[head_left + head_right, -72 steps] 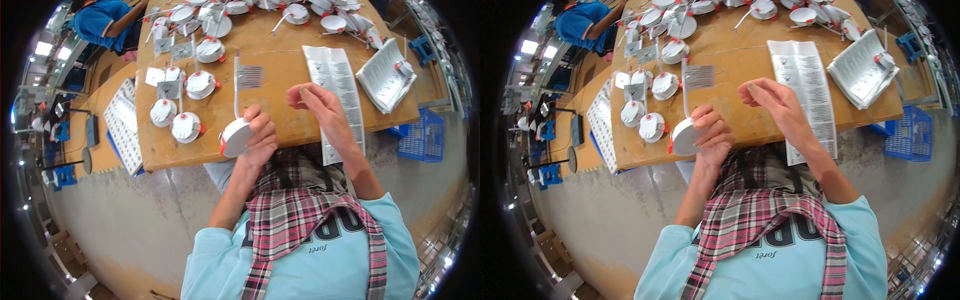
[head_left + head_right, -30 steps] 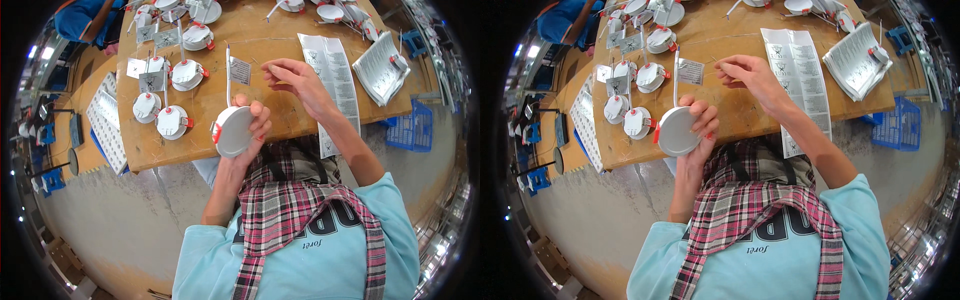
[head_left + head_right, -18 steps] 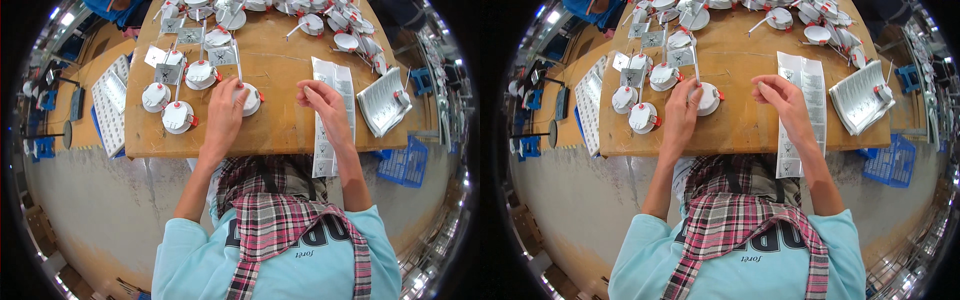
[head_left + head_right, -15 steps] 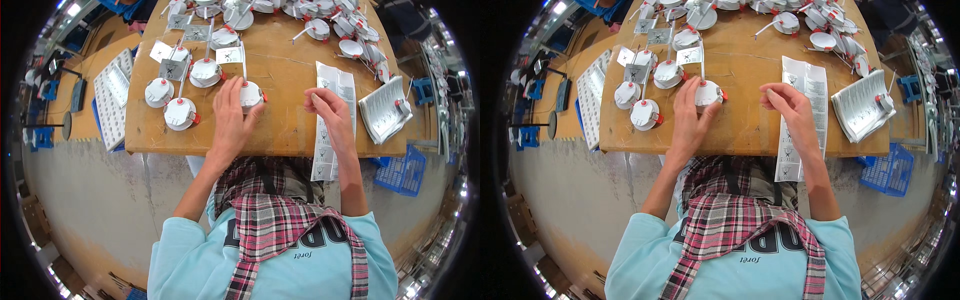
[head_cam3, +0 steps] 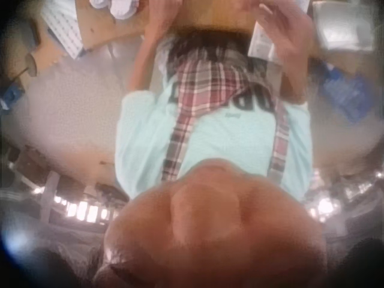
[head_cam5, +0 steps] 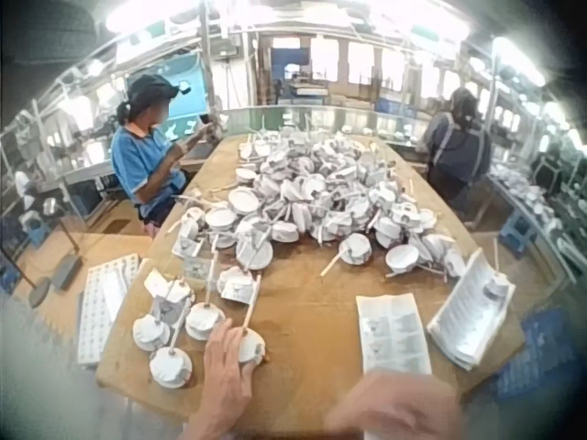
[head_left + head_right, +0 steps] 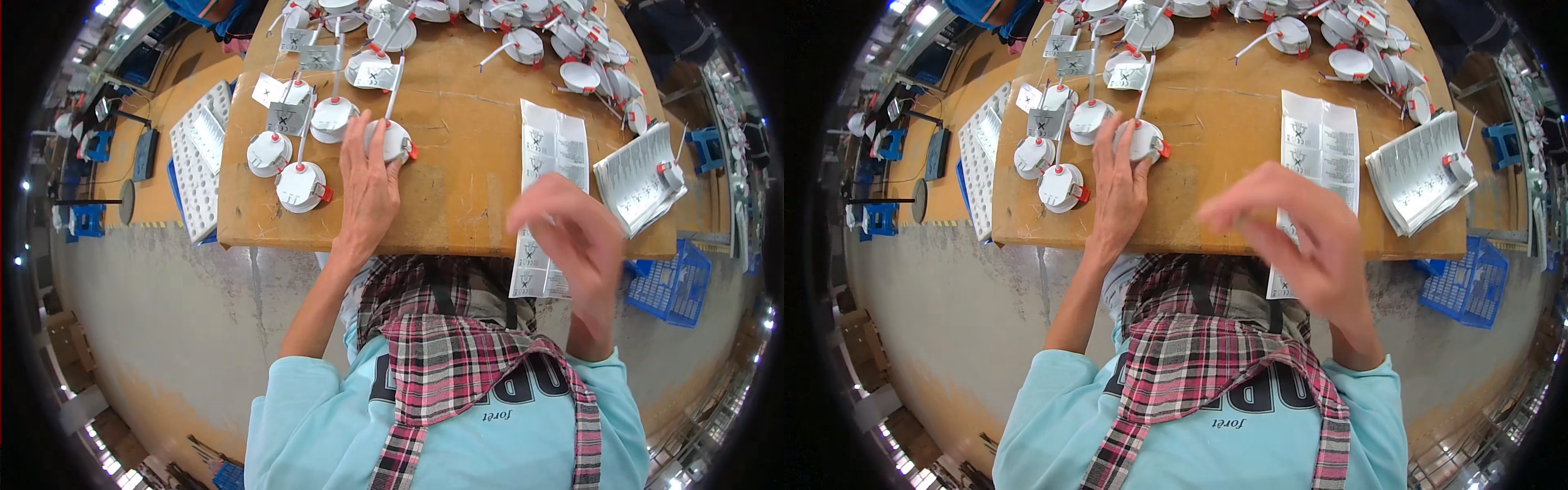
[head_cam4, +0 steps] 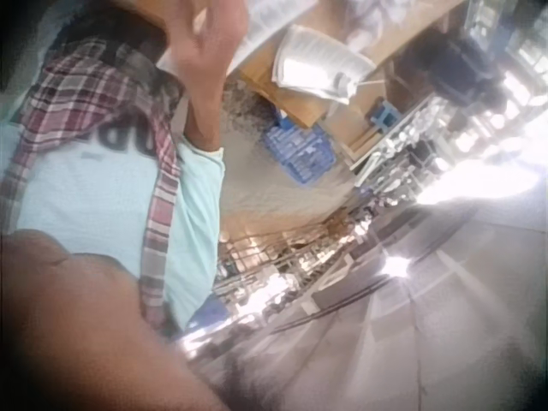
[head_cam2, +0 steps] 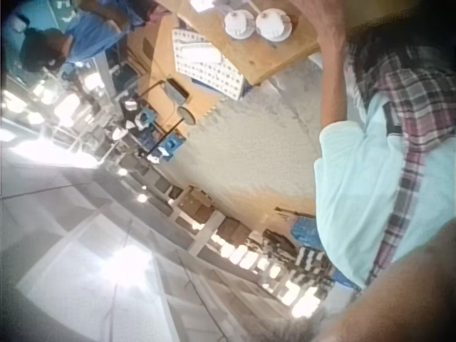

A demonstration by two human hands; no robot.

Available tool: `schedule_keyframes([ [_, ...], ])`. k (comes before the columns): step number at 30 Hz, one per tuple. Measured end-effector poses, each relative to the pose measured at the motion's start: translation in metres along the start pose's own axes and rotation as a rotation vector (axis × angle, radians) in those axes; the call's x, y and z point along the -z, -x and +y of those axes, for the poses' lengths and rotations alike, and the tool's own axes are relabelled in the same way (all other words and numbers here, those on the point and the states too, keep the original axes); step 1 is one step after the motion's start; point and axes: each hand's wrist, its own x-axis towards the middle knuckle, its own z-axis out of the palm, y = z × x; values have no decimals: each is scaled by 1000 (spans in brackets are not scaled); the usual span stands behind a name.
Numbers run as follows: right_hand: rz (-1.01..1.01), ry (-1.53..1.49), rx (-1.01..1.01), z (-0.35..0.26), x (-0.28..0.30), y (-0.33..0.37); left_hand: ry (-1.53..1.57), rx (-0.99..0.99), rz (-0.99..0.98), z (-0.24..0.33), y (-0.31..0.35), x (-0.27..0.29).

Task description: The recorder is applying regulatory and specification labels to the back of circular LED light fixtures on an assembly line.

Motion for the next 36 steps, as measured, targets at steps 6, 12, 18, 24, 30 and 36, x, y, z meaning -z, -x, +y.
schedule_keyframes([
  [6,-134,87,146,-69,-10,16,-82,-33,131,12,6,17],
  [12,53,125,88,-91,10,53,242,-226,-74,67,-46,-23],
  [18,23,138,185,-92,29,54,218,-468,11,97,-125,-123],
  [24,163,20,465,-29,45,46,-88,-124,-65,59,-173,-162],
  [30,261,119,196,-1,58,56,-358,-244,-241,40,-196,-124],
  [36,229,240,-19,37,76,9,-453,-668,-127,43,-200,-31],
])
